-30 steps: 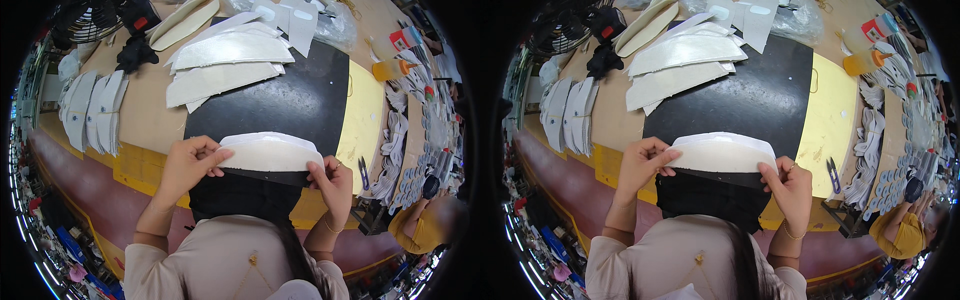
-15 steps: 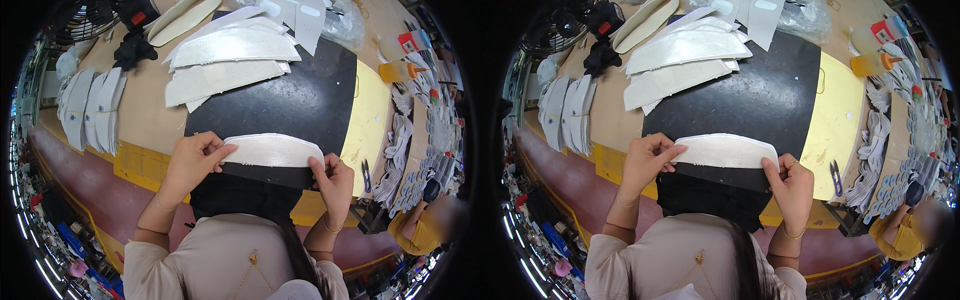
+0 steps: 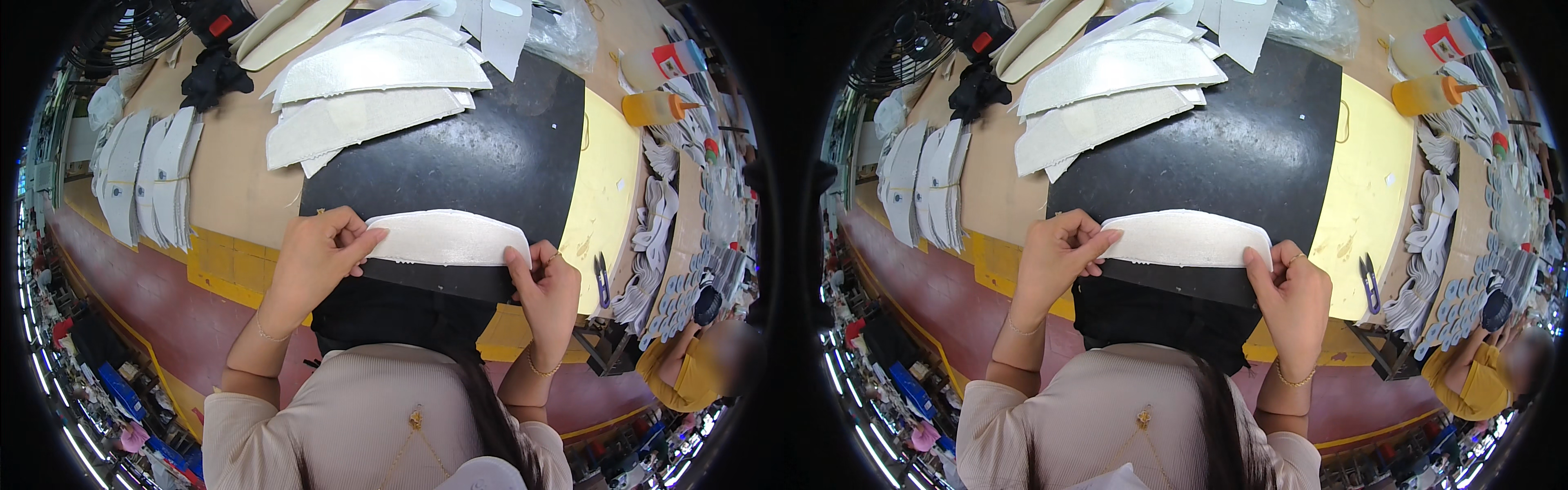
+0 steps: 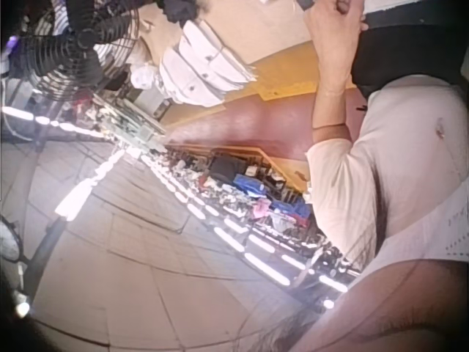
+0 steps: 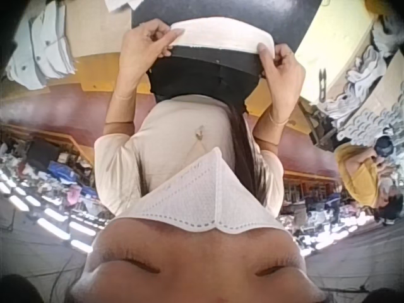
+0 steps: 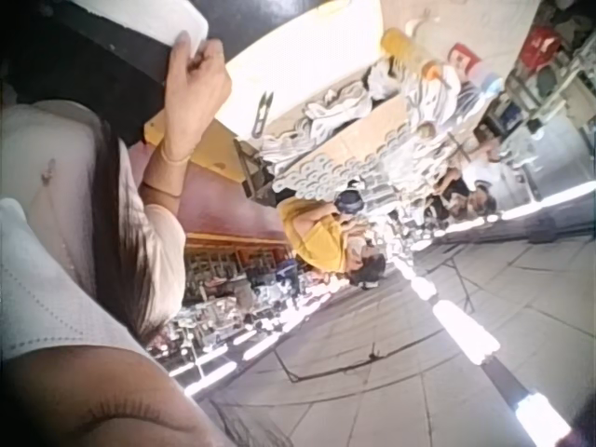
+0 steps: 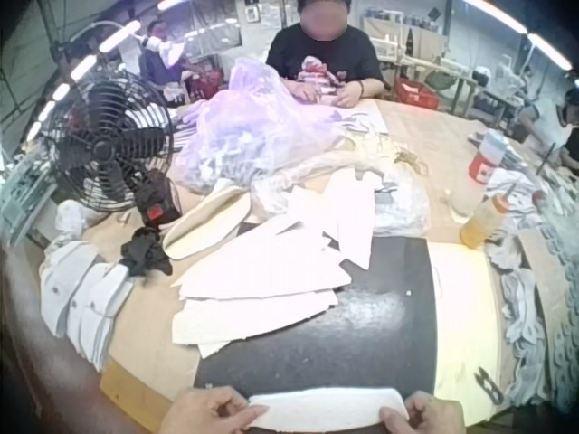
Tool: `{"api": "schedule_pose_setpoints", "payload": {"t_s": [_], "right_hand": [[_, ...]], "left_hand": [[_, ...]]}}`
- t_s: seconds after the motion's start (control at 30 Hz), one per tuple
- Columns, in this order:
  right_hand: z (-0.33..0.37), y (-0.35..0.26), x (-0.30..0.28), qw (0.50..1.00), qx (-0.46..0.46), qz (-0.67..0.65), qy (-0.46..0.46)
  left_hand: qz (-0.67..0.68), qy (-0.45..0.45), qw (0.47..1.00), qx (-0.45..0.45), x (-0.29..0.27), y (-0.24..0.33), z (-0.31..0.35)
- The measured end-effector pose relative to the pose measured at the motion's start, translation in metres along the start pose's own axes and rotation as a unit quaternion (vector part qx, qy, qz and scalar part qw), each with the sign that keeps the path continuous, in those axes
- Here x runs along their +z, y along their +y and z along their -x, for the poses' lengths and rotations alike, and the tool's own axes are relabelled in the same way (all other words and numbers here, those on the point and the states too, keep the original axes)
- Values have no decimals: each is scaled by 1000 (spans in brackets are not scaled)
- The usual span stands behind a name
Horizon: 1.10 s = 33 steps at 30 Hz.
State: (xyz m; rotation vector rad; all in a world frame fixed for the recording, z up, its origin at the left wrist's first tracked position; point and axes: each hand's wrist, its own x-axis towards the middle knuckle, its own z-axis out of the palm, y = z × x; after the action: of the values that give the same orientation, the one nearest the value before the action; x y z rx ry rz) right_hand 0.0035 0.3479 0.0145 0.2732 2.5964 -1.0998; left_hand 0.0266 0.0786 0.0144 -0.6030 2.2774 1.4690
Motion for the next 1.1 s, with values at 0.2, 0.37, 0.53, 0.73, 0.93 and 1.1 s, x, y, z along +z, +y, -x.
{"api": "schedule_pose_setpoints", "payload": {"t_s": [0.2, 0.37, 0.53, 0.73, 0.93, 1.1], "right_hand": [[2, -3, 1, 1000, -2, 21, 8], [5, -6, 4, 994, -27, 93, 42], [14, -18, 3, 978, -114, 83, 154], [15, -31, 43, 897, -384, 203, -76], [10, 6, 26, 886, -336, 317, -47], [20, 28, -4, 906, -236, 351, -26]], "left_hand": [[-4, 2, 1000, 26, 1, -3, 0], [-138, 43, 988, 62, -3, -2, 1], [-251, 159, 946, 127, -7, 10, 8], [-338, 27, 854, 395, 39, -18, 23], [-446, 4, 830, 334, 40, -29, 18], [-473, 25, 830, 294, 13, -36, 28]]}}
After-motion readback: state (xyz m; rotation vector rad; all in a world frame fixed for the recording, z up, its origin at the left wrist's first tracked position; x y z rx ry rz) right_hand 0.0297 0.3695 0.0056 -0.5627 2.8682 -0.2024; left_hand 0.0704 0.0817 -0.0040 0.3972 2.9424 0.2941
